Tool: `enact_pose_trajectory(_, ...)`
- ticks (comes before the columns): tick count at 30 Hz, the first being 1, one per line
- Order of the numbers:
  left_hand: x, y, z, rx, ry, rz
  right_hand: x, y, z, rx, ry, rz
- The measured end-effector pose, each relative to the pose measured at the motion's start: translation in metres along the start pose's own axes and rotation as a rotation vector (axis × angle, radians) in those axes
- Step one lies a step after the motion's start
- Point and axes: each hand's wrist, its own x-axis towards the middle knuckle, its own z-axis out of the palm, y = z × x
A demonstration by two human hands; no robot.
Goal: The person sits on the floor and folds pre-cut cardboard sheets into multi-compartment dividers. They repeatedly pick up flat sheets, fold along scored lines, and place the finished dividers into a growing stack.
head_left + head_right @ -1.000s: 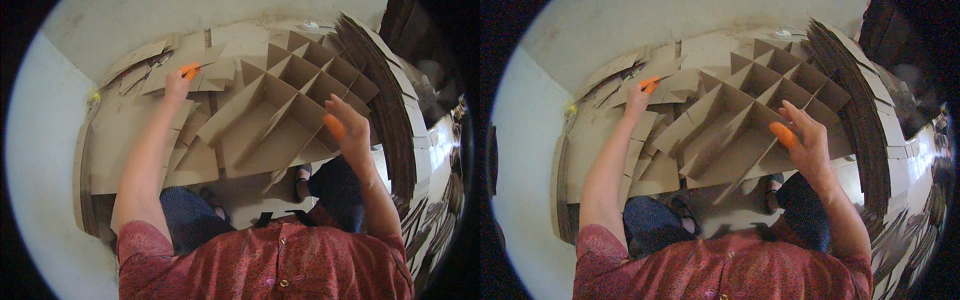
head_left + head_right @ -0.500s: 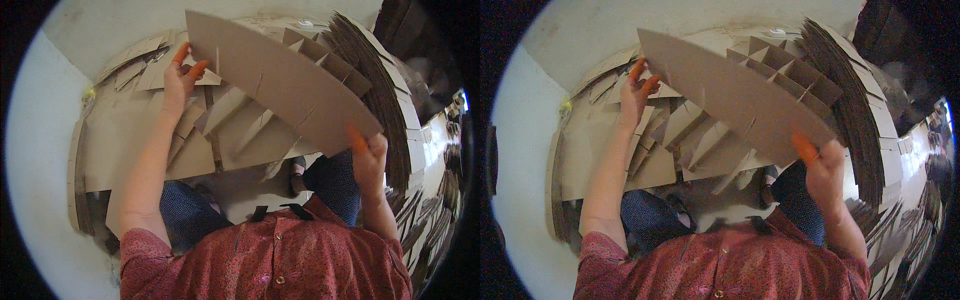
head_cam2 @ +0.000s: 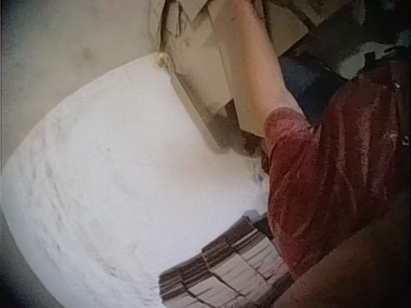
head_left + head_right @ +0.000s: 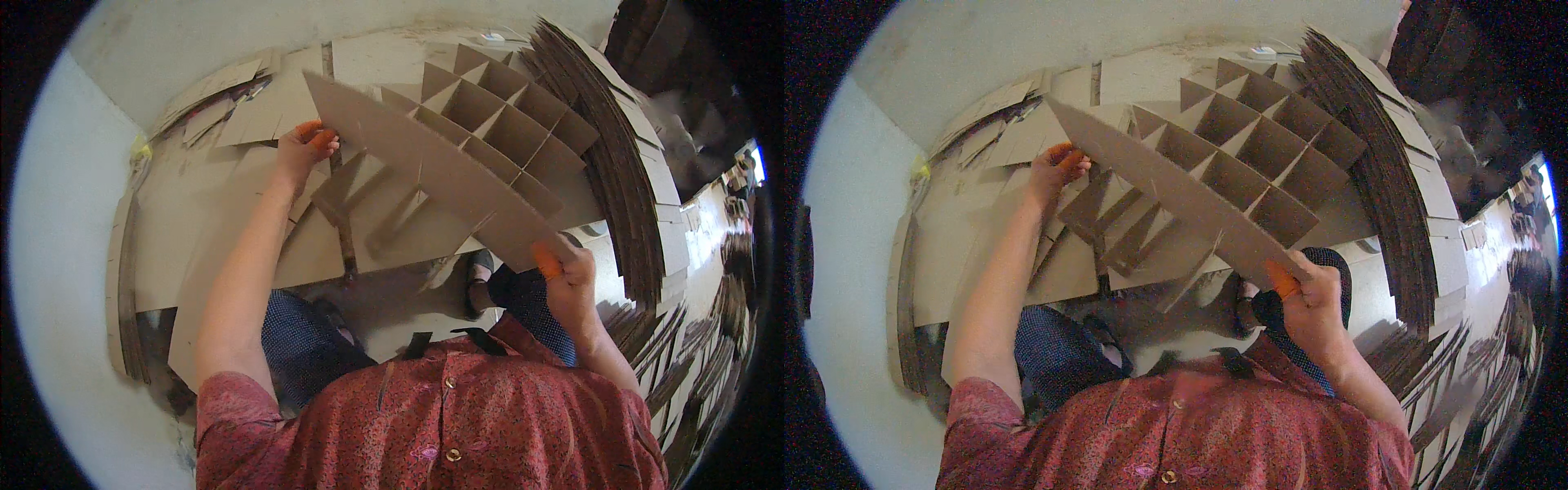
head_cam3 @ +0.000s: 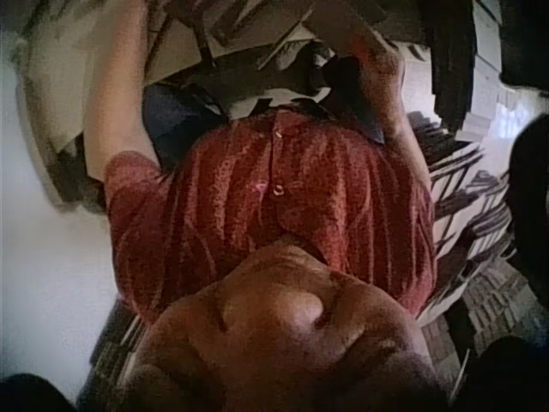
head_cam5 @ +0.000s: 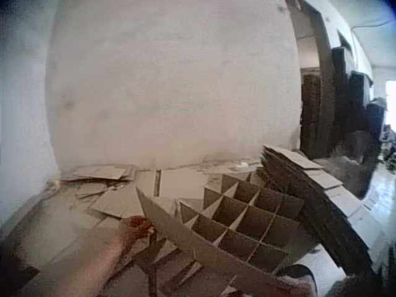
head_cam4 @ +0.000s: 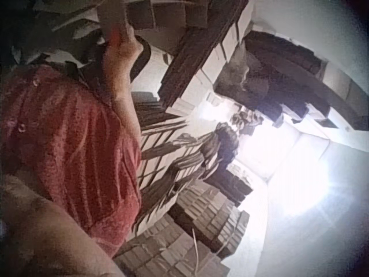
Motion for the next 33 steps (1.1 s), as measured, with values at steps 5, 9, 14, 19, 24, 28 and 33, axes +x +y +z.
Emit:
enact_pose_trajectory(5, -0.004, -0.012, -0.002, -0.004, -0.027, 0.025, -0.009, 0.014, 0.008, 0.055, 0.002, 0.04)
enact_pose_trajectory(9, -0.01, -0.027, 0.002, 0.129, -0.068, -0.078, -0.021, 0.05, 0.027, 0.136, -0.006, 0.098)
enact_pose_trajectory(14, -0.025, -0.032, -0.015, 0.027, 0.124, -0.087, -0.001, 0.026, 0.019, 0.19, -0.155, 0.12)
enact_pose_trajectory(19, -0.088, -0.002, 0.004, 0.153, 0.294, 0.467, 0.013, 0.012, 0.012, -0.023, -0.039, -0.098)
enact_pose_trajectory(24, -0.169, 0.012, 0.053, 0.358, 0.072, 0.878, 0.017, 0.026, 0.015, -0.085, -0.172, -0.172)
enact_pose_trajectory(28, -0.177, 0.0, 0.065, 0.353, 0.087, 0.878, 0.009, 0.039, 0.02, -0.139, -0.275, -0.203)
enact_pose_trajectory(33, -0.157, -0.011, 0.036, 0.292, 0.389, 0.711, 0.014, 0.002, 0.011, -0.381, -0.342, -0.057)
